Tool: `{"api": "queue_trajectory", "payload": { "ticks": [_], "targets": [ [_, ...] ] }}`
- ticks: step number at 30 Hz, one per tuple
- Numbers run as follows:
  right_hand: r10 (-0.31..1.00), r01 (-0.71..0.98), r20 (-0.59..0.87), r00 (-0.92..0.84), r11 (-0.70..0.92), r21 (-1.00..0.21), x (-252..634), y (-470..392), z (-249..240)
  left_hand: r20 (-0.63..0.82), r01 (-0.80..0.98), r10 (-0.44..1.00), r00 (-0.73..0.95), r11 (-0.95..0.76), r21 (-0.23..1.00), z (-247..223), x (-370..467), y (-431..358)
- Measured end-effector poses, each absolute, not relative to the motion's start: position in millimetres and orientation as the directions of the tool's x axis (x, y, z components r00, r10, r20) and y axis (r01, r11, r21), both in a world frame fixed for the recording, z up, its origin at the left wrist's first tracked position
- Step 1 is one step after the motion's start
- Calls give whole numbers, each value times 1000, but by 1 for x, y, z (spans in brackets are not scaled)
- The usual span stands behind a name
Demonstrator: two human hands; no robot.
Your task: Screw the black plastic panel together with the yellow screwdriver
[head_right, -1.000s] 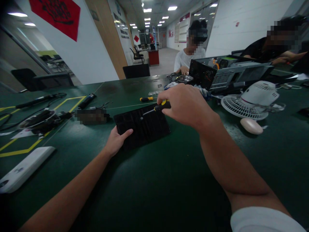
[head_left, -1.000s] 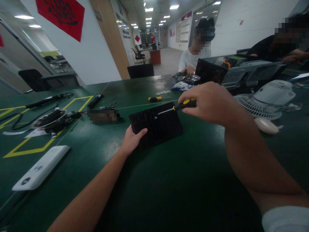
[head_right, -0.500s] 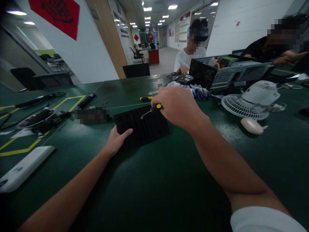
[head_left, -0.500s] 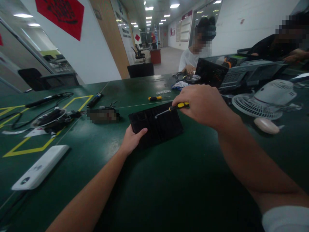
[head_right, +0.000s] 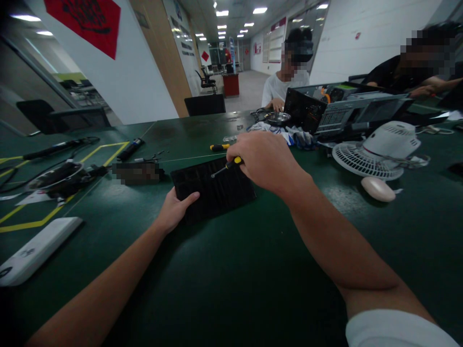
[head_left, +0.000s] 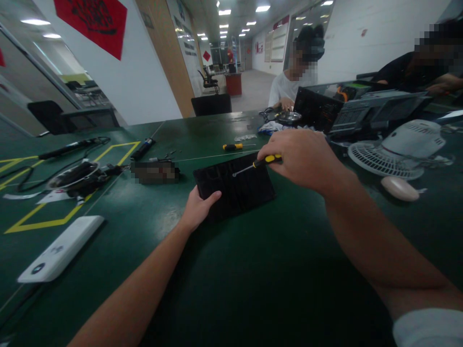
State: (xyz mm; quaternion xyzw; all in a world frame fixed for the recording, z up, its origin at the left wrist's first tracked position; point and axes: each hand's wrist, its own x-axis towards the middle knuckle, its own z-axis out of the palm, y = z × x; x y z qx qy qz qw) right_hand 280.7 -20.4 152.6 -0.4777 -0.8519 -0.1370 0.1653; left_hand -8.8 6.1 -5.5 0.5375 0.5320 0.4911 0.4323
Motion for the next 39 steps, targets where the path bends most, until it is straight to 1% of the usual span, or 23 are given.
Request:
{"api": "queue_trajectory", "payload": {
  "ticks": [9,16,20,23,26,39],
  "targets": [
    [790,876,398,-466,476,81,278,-24,155,71,148,996,-56,-62,987,-5,-8,5],
    [841,904,339,-422,420,82,275,-28,153,62,150,996,-69,-51,987,-2,-7,6],
    [848,895,294,-440,442,64,275,-27,151,59,146,996,-65,-49,988,-2,-6,5],
    [826,883,337,-451,468,33,279,-29,157,55,145,996,-66,-45,988,-3,-7,5],
    [806,882,391,-444,470,32,284,-30,163,47,145,997,-66,-37,989,-3,-7,6],
    [771,864,414,-484,496,86,276,-31,158,51,145,997,-53,-43,989,-4,-8,6]
  ]
}}
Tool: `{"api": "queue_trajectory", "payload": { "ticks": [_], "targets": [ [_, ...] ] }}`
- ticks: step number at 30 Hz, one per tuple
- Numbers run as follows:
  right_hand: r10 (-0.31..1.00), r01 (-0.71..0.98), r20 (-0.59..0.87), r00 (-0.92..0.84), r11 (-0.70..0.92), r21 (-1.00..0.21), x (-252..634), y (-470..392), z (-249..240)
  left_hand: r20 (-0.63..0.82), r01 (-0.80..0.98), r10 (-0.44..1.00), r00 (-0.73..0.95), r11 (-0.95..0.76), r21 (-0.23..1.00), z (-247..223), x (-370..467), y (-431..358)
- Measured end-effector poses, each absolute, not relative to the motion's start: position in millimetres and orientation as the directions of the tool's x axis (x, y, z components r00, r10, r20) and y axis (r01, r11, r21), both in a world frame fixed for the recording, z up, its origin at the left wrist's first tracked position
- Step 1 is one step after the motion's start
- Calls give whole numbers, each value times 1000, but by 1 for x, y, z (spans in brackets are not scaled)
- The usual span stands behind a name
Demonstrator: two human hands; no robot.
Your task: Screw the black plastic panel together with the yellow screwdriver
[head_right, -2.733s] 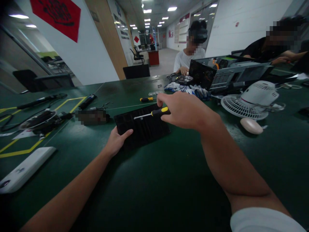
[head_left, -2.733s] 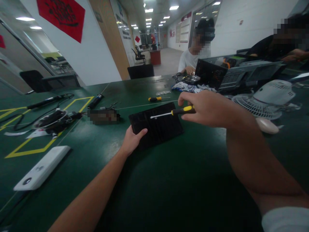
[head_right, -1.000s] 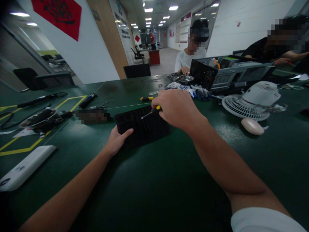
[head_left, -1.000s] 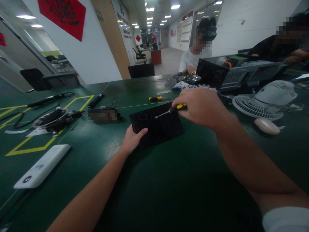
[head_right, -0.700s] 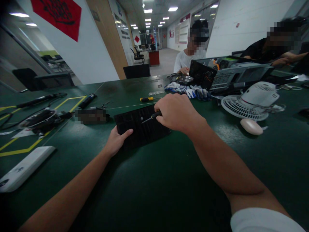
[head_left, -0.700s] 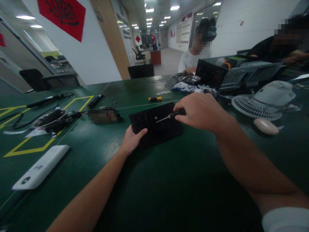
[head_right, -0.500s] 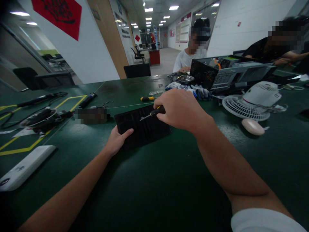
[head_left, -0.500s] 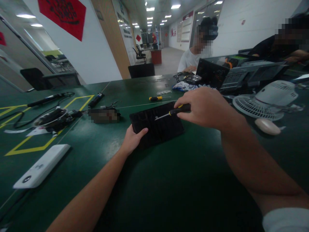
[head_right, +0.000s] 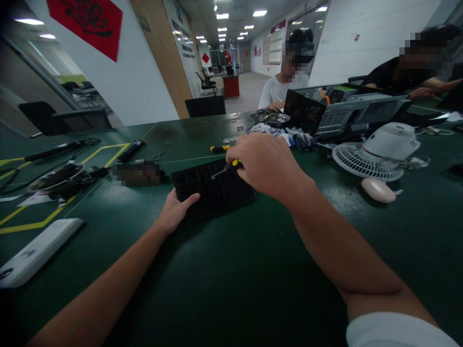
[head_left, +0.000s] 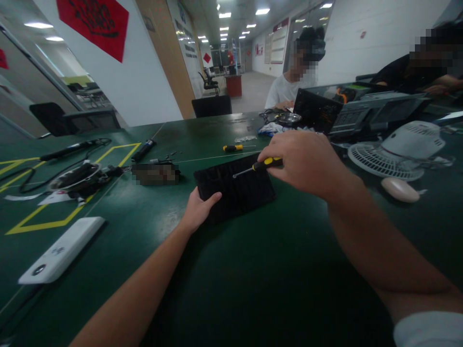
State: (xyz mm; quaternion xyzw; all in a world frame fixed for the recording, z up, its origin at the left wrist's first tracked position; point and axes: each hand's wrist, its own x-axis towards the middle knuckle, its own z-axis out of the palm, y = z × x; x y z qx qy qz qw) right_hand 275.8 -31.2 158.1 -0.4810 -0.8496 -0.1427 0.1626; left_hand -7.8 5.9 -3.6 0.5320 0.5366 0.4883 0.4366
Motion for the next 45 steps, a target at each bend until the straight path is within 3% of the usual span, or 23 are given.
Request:
{"api": "queue_trajectory", "payload": {
  "ticks": [15,30,39,45],
  "targets": [
    [775,867,412,-480,491,85,275,-28,153,63,148,997,-41,-57,987,-8,-9,9],
    [891,938,298,-342,343,49,270,-37,157,57,141,997,-52,-49,989,-6,-9,8],
    [921,939,187,-341,325,111,270,-34,157,56,142,996,-68,-46,989,-6,-9,7],
    [897,914,230,-377,401,-64,284,-30,161,53,140,997,-48,-46,989,-6,-9,8]
  ]
}}
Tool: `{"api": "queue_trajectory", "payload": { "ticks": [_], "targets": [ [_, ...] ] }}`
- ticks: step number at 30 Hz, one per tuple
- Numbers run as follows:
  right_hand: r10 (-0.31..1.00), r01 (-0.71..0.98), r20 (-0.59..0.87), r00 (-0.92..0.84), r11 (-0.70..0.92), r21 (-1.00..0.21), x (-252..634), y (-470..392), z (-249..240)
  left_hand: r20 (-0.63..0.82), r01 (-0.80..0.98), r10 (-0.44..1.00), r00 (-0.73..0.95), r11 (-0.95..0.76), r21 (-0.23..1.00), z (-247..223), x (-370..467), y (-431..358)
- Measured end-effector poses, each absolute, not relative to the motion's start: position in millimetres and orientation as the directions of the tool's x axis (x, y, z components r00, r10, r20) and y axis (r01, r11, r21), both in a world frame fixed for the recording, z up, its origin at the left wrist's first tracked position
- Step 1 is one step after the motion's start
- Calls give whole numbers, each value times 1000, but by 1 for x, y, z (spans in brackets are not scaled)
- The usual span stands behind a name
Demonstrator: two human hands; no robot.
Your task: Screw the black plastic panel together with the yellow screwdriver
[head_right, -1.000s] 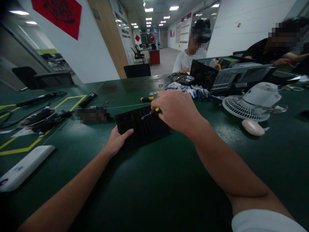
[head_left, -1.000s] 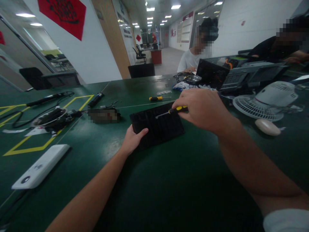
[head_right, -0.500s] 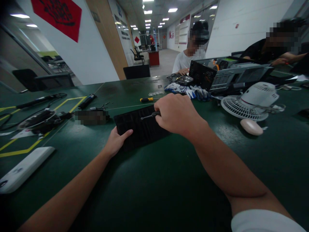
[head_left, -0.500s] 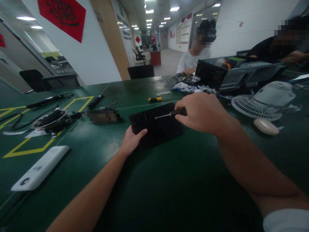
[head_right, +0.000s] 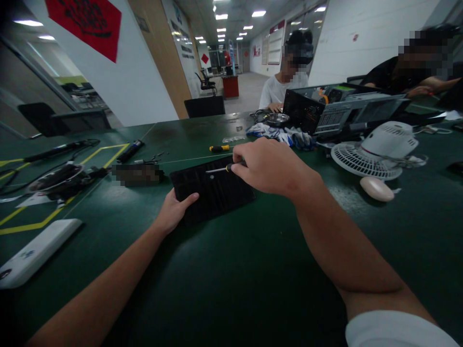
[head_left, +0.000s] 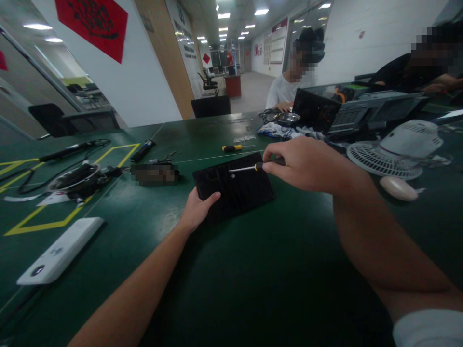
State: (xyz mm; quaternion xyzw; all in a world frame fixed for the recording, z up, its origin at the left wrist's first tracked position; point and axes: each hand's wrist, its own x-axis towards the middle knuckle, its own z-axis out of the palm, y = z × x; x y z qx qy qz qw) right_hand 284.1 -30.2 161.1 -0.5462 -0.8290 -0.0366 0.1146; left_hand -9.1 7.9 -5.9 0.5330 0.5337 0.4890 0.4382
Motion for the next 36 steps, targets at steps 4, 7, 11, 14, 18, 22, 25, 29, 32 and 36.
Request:
{"api": "queue_trajectory", "payload": {
  "ticks": [4,7,11,14,18,22,25,29,32,36],
  "targets": [
    [864,885,272,-424,458,-77,294,-27,162,47,116,998,-38,-42,992,-6,-9,7],
    [865,893,276,-418,448,-52,295,-26,163,45,111,998,-46,-40,993,-5,-9,7],
    [874,917,323,-363,397,-44,292,-27,163,46,127,997,-55,-39,991,-4,-9,7],
    [877,928,352,-327,369,-57,289,-29,163,43,133,997,-56,-36,990,-3,-8,7],
    [884,931,332,-330,363,-39,287,-28,161,45,140,997,-56,-37,990,-3,-7,6],
    [877,922,319,-360,387,-22,283,-27,158,53,141,998,-42,-47,989,-3,-7,6],
    [876,923,323,-358,385,-20,280,-26,155,57,153,998,-41,-50,987,-3,-8,7],
    [881,928,323,-346,372,-19,278,-26,155,61,148,997,-40,-54,988,-3,-8,7],
    [886,930,312,-342,366,-20,278,-26,155,60,143,997,-41,-53,988,-3,-7,6],
    [892,937,311,-329,349,-11,275,-28,154,47,135,998,-49,-39,990,-3,-7,5]
  ]
}}
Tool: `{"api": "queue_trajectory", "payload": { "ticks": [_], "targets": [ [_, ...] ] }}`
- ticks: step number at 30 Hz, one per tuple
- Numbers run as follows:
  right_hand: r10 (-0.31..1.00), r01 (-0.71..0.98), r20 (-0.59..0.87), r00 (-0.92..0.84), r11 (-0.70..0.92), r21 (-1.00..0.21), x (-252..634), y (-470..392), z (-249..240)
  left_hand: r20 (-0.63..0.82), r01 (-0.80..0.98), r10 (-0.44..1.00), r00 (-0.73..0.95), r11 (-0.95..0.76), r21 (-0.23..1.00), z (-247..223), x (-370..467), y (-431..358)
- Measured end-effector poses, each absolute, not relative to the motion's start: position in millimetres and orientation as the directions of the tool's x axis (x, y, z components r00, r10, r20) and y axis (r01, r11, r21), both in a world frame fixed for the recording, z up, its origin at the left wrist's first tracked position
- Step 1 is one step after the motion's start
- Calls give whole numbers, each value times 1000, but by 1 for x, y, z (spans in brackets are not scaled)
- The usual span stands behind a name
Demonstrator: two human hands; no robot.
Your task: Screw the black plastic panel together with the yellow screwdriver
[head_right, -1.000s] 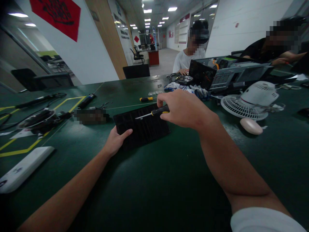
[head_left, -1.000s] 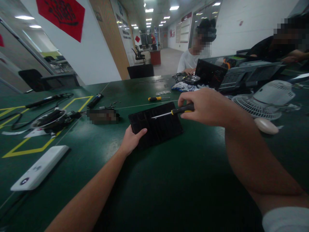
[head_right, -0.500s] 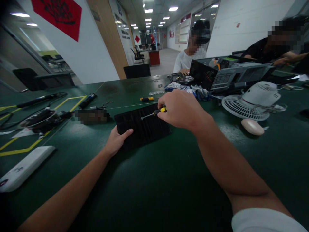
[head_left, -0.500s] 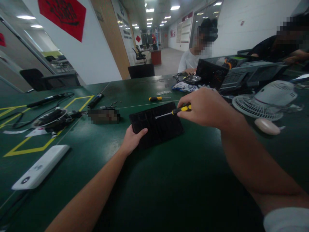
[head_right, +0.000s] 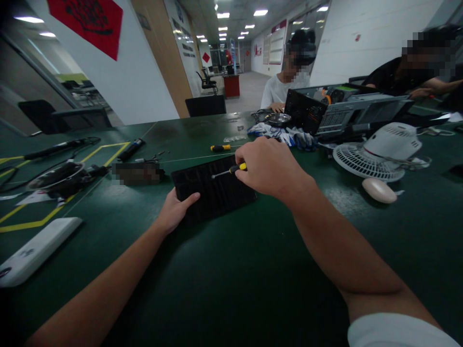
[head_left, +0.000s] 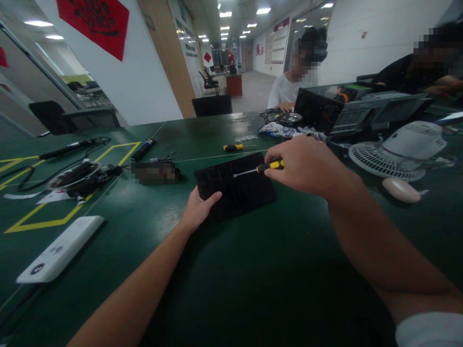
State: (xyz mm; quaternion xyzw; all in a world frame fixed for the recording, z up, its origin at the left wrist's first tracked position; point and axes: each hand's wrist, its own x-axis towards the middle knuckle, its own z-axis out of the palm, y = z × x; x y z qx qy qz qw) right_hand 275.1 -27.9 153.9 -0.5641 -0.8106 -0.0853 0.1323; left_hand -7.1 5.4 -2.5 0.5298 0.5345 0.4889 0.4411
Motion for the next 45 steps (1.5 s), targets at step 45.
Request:
{"api": "queue_trajectory", "payload": {
  "ticks": [45],
  "targets": [
    [854,917,375,-362,399,-24,285,-26,158,47,159,998,-52,-38,987,-6,-10,8]
  ]
}}
